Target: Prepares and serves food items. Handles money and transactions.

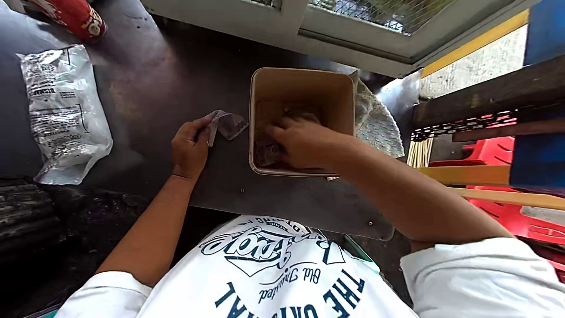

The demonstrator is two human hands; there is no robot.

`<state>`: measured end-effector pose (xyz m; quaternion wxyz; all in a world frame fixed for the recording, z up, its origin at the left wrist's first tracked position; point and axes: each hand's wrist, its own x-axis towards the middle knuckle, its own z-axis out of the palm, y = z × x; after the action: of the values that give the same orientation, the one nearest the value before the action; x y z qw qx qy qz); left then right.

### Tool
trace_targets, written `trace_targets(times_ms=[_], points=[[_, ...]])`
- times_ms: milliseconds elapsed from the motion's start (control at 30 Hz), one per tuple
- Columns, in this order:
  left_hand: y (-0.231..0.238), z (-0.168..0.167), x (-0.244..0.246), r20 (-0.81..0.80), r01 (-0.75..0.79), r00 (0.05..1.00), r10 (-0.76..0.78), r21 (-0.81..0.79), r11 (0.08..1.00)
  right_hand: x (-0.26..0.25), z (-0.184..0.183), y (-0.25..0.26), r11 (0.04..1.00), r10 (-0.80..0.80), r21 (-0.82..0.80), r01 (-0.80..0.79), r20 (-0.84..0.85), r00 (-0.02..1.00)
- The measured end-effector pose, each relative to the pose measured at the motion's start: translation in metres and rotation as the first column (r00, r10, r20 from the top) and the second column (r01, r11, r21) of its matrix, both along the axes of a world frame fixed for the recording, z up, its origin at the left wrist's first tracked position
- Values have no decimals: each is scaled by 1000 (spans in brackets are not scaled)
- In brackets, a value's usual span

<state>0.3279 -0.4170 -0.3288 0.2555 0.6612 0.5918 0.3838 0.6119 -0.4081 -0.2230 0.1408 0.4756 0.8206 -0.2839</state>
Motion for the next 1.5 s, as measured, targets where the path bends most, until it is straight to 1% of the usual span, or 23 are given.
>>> trace_targets(times_ms=[33,100,167,233,300,367,467,533,633,733,800,900,967,1033,1100,1133,1167,1233,1267,1333,1400,1467,1500], points=[[0,0,0,-8,0,1000,0,4,1000,-12,-5,1,998,58,4,-58,56,997],[-1,1,1,-28,6,1000,-6,3,1000,-25,-11,4,993,114,18,-117,129,985],[-1,2,0,-46,25,999,-25,-15,1000,-24,-6,12,993,94,49,-103,164,982],[0,3,-1,-32,37,999,-37,-21,999,-13,9,25,997,2,75,-9,96,995],[-1,1,-1,-10,50,999,-50,-8,999,1,23,35,985,-119,118,122,-37,992],[-1,0,-2,4,65,998,-65,1,998,12,31,38,966,-181,166,197,-110,977],[-1,-2,-3,37,86,996,-87,15,996,18,29,35,960,-168,209,186,-99,981],[-1,-3,-4,55,109,992,-111,29,994,16,28,31,959,-172,211,187,-89,981],[-2,-5,-5,103,148,983,-151,41,988,9,44,22,966,-207,148,214,-62,976],[-3,-6,-6,161,183,969,-185,27,983,7,59,8,951,-182,231,205,-120,976],[-2,-7,-6,171,206,963,-209,35,978,6,58,3,952,-163,238,191,-131,978],[-2,-8,-6,160,230,959,-233,35,973,10,30,8,963,-155,224,150,7,988],[-2,-7,-6,161,240,957,-242,31,970,12,10,10,978,-168,154,141,177,970],[-2,-5,-6,151,250,956,-252,37,968,7,7,8,988,-155,35,152,327,932],[-1,-5,-6,138,239,960,-243,39,970,2,15,8,982,-137,-66,177,399,907],[0,-5,-6,124,236,963,-239,38,971,3,19,12,974,-148,-99,203,398,905],[0,-5,-6,108,232,966,-234,33,972,5,23,18,967,-185,-98,235,365,913],[0,-5,-5,98,210,972,-212,30,977,9,21,35,959,-257,-36,281,313,914],[0,-5,-4,97,198,975,-200,26,980,9,15,44,959,-269,0,283,314,911],[0,-2,-4,95,176,980,-177,19,984,3,1,53,970,-235,25,241,330,914],[1,1,-4,81,134,987,-135,16,991,-10,6,54,989,-137,-10,147,306,942],[0,3,-5,82,79,993,-80,16,997,-7,17,52,996,-84,11,83,191,978],[-1,4,-5,96,43,994,-45,29,999,2,22,47,995,-81,68,73,123,989]])
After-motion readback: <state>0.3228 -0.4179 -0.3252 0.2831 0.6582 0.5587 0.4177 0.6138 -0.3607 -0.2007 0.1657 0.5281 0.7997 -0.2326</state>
